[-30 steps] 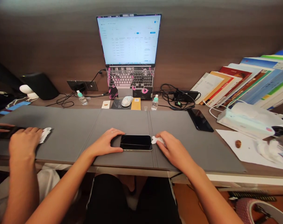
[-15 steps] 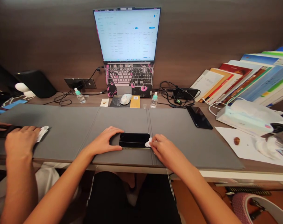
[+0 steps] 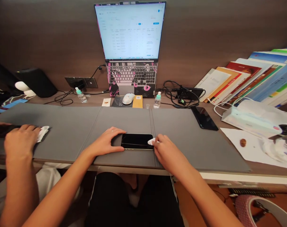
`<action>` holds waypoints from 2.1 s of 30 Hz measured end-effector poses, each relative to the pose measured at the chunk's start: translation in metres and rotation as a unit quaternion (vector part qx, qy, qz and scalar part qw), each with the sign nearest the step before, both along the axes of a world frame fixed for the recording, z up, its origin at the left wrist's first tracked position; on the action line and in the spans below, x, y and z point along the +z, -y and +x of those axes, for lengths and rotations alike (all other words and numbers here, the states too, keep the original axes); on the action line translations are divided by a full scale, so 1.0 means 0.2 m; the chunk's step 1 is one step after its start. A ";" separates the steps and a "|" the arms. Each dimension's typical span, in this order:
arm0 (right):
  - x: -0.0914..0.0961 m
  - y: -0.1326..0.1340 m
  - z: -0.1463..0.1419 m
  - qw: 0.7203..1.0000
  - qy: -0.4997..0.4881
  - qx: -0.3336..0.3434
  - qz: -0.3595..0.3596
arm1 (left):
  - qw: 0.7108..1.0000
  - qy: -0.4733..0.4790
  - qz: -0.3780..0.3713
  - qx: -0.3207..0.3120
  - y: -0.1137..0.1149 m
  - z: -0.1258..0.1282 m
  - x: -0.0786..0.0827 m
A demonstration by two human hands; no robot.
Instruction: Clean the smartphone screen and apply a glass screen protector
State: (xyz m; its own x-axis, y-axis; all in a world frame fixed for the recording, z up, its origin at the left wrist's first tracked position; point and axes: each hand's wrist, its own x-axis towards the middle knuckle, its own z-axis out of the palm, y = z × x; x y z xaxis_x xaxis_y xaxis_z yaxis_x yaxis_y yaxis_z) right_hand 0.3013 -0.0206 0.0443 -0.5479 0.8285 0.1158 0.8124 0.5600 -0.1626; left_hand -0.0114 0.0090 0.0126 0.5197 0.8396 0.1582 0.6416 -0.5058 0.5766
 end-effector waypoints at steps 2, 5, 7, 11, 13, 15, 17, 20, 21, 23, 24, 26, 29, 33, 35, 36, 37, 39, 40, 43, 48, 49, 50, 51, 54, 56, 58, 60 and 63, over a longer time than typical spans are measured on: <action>-0.01 -0.04 -0.01 1.000 0.001 -0.006 0.008 | 1.000 0.001 0.001 0.001 0.00 0.00 0.00; -0.01 -0.12 -0.03 1.000 0.014 -0.014 0.016 | 1.000 0.001 0.000 -0.003 0.00 0.00 0.00; -0.01 -0.14 -0.03 0.999 0.022 -0.012 0.022 | 1.000 0.000 0.001 -0.002 0.01 0.00 0.00; -0.01 -0.09 -0.02 0.999 0.024 0.010 0.030 | 1.000 0.002 0.000 0.000 0.01 0.00 0.00; -0.01 -0.07 -0.02 0.999 0.013 0.019 0.028 | 1.000 0.002 -0.002 -0.001 0.00 0.00 -0.01; -0.01 -0.08 -0.03 0.999 0.004 0.021 0.025 | 1.000 0.004 -0.003 0.001 0.00 0.00 -0.01; -0.01 -0.12 -0.05 1.000 0.000 0.022 0.021 | 1.000 0.007 -0.006 0.007 0.00 0.00 -0.01; 0.00 -0.16 -0.12 0.999 -0.004 0.037 0.007 | 1.000 0.013 -0.017 0.016 0.00 0.00 -0.01; 0.00 -0.16 -0.15 0.999 -0.007 0.044 0.001 | 1.000 0.015 -0.020 0.017 0.01 0.01 -0.01; 0.01 -0.16 -0.24 0.998 -0.008 0.059 -0.008 | 0.999 0.019 -0.024 0.019 0.01 0.01 0.00; 0.01 -0.16 -0.29 0.998 -0.007 0.065 -0.009 | 0.999 0.021 -0.025 0.020 0.01 0.01 0.00; 0.00 -0.16 -0.39 0.997 -0.003 0.074 -0.006 | 0.999 0.024 -0.027 0.021 0.01 0.01 0.00; -0.01 -0.17 -0.51 0.996 -0.004 0.084 -0.004 | 0.999 0.025 -0.029 0.025 0.01 0.00 -0.01; -0.01 -0.14 -0.54 0.993 -0.004 0.114 -0.008 | 0.999 0.031 -0.035 0.020 0.01 0.00 0.00; -0.01 -0.09 -0.49 0.991 -0.005 0.133 -0.011 | 0.999 0.036 -0.034 0.013 0.01 0.00 0.00; -0.01 -0.07 -0.47 0.990 -0.008 0.142 -0.014 | 0.999 0.038 -0.032 0.010 0.01 0.00 0.00; -0.01 -0.05 -0.43 0.989 -0.011 0.147 -0.018 | 0.999 0.037 -0.032 0.008 0.00 0.00 0.00; 0.00 -0.02 -0.37 0.989 -0.016 0.148 -0.024 | 0.999 0.036 -0.031 0.008 0.00 0.00 0.00; 0.00 -0.01 -0.34 0.989 -0.018 0.144 -0.026 | 0.999 0.035 -0.032 0.007 0.00 0.00 0.00; 0.01 -0.02 -0.31 0.992 -0.021 0.124 -0.021 | 0.999 0.031 -0.033 0.001 0.00 0.00 0.01; 0.00 -0.07 -0.41 0.989 -0.026 0.146 -0.009 | 0.999 0.028 -0.033 0.002 0.00 -0.01 0.00; -0.01 -0.08 -0.43 0.988 -0.022 0.153 -0.006 | 0.999 0.029 -0.034 0.004 0.00 -0.01 0.00; -0.01 -0.08 -0.45 0.987 -0.016 0.158 -0.001 | 0.999 0.030 -0.035 0.004 0.00 -0.01 0.00; -0.02 -0.08 -0.47 0.987 -0.011 0.161 0.004 | 0.999 0.031 -0.037 0.004 0.00 -0.01 0.00; -0.02 -0.06 -0.48 0.985 -0.010 0.170 0.010 | 0.999 0.032 -0.043 0.000 0.00 0.00 0.00; -0.02 -0.04 -0.45 0.985 -0.011 0.174 0.004 | 0.998 0.032 -0.045 -0.002 0.00 0.00 0.01; -0.01 -0.02 -0.41 0.985 -0.005 0.174 -0.001 | 0.998 0.034 -0.044 -0.002 0.00 0.00 0.01; -0.01 -0.01 -0.38 0.985 -0.002 0.175 -0.002 | 0.999 0.033 -0.044 0.002 0.00 0.00 0.01; -0.01 -0.01 -0.39 0.985 -0.002 0.170 0.005 | 0.999 0.023 -0.041 -0.001 0.00 0.00 0.02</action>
State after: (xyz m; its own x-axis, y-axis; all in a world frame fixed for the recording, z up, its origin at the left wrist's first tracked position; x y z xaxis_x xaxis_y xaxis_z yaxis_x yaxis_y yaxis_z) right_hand 0.2242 -0.0189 0.0416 -0.7934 0.5955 0.1265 0.5763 0.8016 -0.1588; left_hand -0.0120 0.0088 0.0156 0.5158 0.8492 0.1130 0.6125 -0.4578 0.6445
